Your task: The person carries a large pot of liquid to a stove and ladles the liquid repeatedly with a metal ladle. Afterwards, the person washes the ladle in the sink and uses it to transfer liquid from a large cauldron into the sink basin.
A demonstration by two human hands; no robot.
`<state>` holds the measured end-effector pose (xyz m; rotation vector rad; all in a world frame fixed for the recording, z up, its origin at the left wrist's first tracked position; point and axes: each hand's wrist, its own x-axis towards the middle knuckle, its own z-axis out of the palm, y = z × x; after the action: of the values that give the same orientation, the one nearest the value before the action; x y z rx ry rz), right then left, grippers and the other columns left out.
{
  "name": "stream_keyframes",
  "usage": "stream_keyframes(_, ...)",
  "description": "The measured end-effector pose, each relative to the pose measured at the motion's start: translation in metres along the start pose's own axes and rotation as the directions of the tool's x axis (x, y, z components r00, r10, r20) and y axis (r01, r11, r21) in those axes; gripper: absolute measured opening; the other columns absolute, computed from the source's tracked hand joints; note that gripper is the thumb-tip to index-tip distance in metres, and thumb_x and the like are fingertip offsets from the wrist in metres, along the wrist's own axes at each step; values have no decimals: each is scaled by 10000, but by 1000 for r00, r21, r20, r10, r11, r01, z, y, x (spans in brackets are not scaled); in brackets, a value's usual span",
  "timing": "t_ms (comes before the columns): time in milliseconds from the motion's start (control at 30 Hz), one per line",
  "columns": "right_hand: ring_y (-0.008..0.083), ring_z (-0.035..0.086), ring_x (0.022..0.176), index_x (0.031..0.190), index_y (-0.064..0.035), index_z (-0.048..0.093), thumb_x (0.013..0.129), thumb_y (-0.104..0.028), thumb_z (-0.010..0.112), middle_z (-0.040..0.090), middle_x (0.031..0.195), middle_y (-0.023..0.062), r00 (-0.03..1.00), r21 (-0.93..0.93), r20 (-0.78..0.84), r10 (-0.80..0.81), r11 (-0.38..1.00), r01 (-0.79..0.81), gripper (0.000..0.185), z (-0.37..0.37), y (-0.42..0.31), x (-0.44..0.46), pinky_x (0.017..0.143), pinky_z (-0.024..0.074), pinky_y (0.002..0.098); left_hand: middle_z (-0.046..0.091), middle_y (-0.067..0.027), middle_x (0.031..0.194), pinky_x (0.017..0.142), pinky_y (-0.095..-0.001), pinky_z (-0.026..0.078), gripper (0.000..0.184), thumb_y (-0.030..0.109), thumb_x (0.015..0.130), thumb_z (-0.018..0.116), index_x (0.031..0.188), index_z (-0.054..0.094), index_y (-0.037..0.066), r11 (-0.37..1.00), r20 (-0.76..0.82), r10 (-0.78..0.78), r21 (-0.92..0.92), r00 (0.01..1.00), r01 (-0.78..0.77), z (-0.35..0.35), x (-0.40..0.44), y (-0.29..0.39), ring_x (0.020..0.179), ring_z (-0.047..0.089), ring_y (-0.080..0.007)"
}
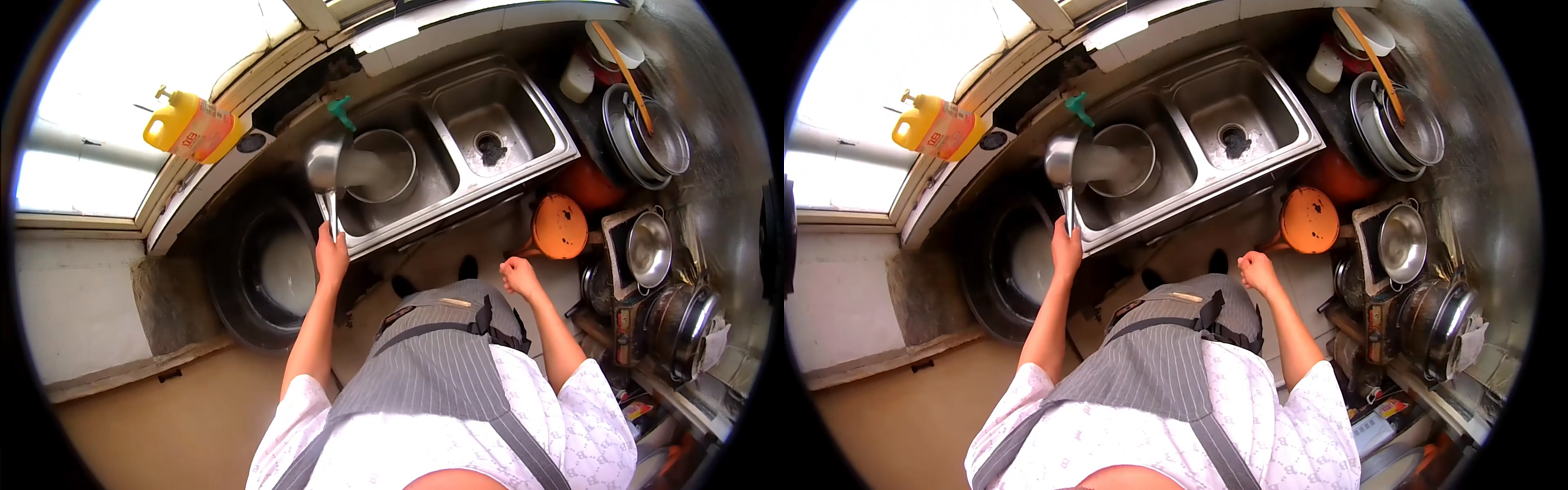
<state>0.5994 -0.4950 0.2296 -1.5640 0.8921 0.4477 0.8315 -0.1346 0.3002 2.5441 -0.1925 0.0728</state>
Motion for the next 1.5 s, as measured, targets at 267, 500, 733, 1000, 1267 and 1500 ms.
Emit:
stream_keyframes(267, 130, 558, 487, 798, -5, 576, 908, -192, 547, 566, 623, 54, 997, -89, 77, -16, 996, 23, 218, 41, -28, 11, 441, 488, 289, 569, -259, 1110, 781, -499, 458, 429, 86, 872, 544, 1270, 405, 10, 1000, 41, 5, 13, 999, -5, -38, -20, 17, 963, 561, -449)
stream_keyframes(500, 136, 538, 462, 776, 13, 565, 911, -157, 545, 546, 587, 62, 978, -218, 193, -75, 969, 117, 219, 101, -55, 21, 406, 453, 290, 459, 17, 668, 384, -227, 314, 333, 121, 888, 547, 1204, 447, 79, 613, -28, -503, -717, 864, 334, -71, -33, -116, 468, 393, -61)
stream_keyframes(733, 130, 525, 455, 803, 5, 572, 924, -174, 519, 534, 595, 47, 981, -354, 193, -15, 932, 84, 222, 152, -64, 10, 413, 459, 273, 618, -303, 971, 831, -481, 466, 356, 142, 814, 574, 1104, 488, -47, 582, -250, -786, 9, 565, 813, -82, -96, -367, 959, 598, -444)
stream_keyframes(1000, 136, 544, 465, 801, 17, 582, 913, -152, 531, 553, 603, 61, 987, -450, 123, 100, 893, -34, 209, 183, -76, -18, 428, 470, 285, 607, -314, 983, 832, -502, 451, 314, 119, 825, 531, 1084, 453, -41, 492, -105, -866, 5, 489, 871, -70, -97, -404, 975, 581, -461)
stream_keyframes(1267, 136, 540, 483, 819, 18, 562, 923, -151, 523, 537, 625, 55, 985, -453, 169, 31, 890, 49, 202, 194, -93, -21, 431, 471, 279, 528, -104, 697, 446, -327, 402, 131, 125, 893, 542, 954, 475, 30, -46, 402, -818, -759, 413, 649, -14, -79, -353, 524, 502, -205)
stream_keyframes(1500, 136, 548, 488, 828, 18, 584, 927, -152, 519, 553, 627, 58, 982, -438, 187, -8, 894, 91, 207, 162, -87, -5, 437, 472, 279, 448, -12, 714, 370, -189, 242, 156, 148, 966, 464, 1061, 496, 29, -643, 685, -394, -682, 613, 348, -55, -98, -300, 480, 329, -58)
